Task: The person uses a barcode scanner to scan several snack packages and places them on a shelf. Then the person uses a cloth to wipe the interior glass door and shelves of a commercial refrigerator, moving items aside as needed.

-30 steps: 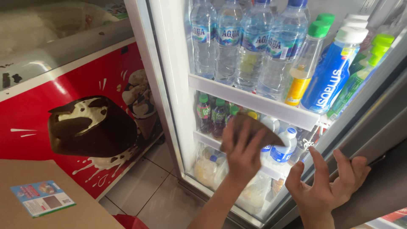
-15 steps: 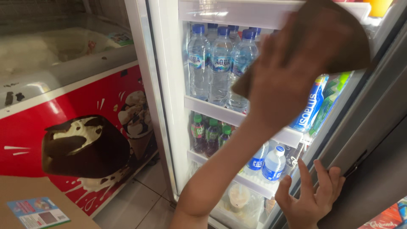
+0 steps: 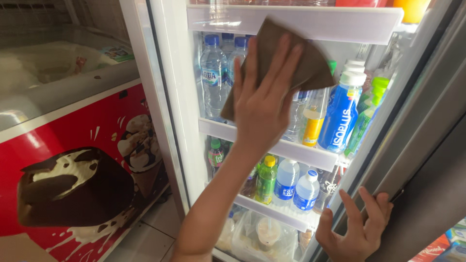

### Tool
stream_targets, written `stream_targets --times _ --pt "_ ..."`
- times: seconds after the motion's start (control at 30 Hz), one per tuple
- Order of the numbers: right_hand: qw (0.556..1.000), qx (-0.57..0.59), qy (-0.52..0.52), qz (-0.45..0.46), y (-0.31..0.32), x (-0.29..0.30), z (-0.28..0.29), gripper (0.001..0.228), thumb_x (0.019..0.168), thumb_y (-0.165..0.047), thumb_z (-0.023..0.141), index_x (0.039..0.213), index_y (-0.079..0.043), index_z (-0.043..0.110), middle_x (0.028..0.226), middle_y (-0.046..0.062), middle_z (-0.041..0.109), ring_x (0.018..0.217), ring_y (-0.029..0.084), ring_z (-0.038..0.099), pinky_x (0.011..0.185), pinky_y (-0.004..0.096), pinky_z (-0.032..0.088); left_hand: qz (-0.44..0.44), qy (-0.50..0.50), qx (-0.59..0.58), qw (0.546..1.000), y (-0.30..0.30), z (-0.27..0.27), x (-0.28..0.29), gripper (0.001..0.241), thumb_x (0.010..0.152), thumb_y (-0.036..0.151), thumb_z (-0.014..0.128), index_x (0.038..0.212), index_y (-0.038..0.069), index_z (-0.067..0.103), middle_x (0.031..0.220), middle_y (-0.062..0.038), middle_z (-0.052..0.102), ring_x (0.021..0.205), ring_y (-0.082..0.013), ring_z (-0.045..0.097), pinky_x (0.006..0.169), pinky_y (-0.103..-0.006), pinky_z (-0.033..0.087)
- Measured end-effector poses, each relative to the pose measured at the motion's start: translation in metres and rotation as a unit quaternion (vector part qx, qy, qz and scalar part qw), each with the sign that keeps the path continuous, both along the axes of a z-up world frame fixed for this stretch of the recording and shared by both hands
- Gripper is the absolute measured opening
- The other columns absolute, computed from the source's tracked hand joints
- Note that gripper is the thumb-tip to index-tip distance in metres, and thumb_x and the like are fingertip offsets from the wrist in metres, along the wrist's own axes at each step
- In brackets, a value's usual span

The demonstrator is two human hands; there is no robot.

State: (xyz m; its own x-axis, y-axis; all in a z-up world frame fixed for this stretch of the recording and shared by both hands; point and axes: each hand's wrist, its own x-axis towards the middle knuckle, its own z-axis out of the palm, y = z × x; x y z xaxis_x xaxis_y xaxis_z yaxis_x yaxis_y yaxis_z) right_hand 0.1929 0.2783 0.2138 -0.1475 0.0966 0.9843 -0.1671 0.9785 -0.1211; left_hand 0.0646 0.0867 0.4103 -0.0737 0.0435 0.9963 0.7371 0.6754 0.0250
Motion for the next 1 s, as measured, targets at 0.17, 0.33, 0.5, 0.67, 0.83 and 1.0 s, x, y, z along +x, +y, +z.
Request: stream_targets --times 0.17,0.33,0.5,0.67,0.83,1.0 --pt "0.997 0.013 0.064 0.03 0.001 -0.002 0.006 0.046 0.095 -0.032 0.066 0.121 0.005 0.061 0.139 0.025 0.047 0.144 0.044 0.043 0.123 0.061 0.038 0.043 0.068 -0.18 0.98 0.035 0.013 0.017 0.051 0.109 0.02 0.059 0.157 0.031 0.047 0.163 0.009 0.042 0.158 -0.0343 0.035 0.134 -0.0563 0.026" --pt "0.989 -0.026 0.117 0.081 0.006 -0.002 0.008 0.073 0.091 -0.053 0.059 0.126 0.01 0.048 0.136 0.03 0.041 0.118 0.038 0.049 0.1 0.043 0.046 -0.043 0.109 -0.296 0.948 0.05 -0.08 0.034 0.045 0.118 0.024 0.049 0.162 0.029 0.042 0.169 0.006 0.037 0.159 -0.029 0.035 0.132 -0.0549 0.018" --pt "0.982 -0.061 0.078 0.159 0.01 0.008 -0.002 0.066 0.106 -0.045 0.062 0.142 0.005 0.038 0.151 0.022 0.031 0.138 0.031 0.041 0.111 0.034 0.042 -0.049 0.108 -0.331 0.936 0.036 -0.196 0.038 0.046 0.12 0.037 0.047 0.165 0.034 0.043 0.169 0.011 0.038 0.158 -0.016 0.034 0.132 -0.0487 0.007" --pt "0.989 0.098 0.07 0.09 0.03 0.019 -0.029 0.047 0.087 -0.028 0.064 0.12 0.003 0.05 0.13 0.024 0.038 0.125 0.042 0.045 0.09 0.045 0.055 -0.027 0.076 -0.265 0.961 0.04 -0.296 0.035 0.042 0.118 0.043 0.049 0.16 0.042 0.047 0.165 0.017 0.041 0.157 -0.0131 0.03 0.132 -0.0491 0.0" --pt "0.988 0.113 -0.071 0.083 0.043 0.05 -0.079 0.038 0.081 -0.017 0.065 0.102 0.01 0.05 0.121 0.029 0.04 0.107 0.043 0.057 0.081 0.047 0.062 -0.004 0.016 -0.233 0.972 0.047 -0.408 0.044 0.041 0.115 0.046 0.048 0.156 0.051 0.047 0.162 0.024 0.043 0.156 -0.0107 0.026 0.132 -0.0482 -0.004" --pt "0.982 0.03 -0.107 0.155 0.026 0.053 -0.136 0.026 0.099 -0.016 0.072 0.11 0.003 0.058 0.128 0.018 0.042 0.095 0.028 0.064 0.084 0.033 0.057 0.031 -0.024 -0.263 0.964 0.035 -0.51 0.042 0.04 0.111 0.051 0.044 0.151 0.055 0.048 0.159 0.025 0.044 0.157 -0.0081 0.026 0.13 -0.0493 -0.006"
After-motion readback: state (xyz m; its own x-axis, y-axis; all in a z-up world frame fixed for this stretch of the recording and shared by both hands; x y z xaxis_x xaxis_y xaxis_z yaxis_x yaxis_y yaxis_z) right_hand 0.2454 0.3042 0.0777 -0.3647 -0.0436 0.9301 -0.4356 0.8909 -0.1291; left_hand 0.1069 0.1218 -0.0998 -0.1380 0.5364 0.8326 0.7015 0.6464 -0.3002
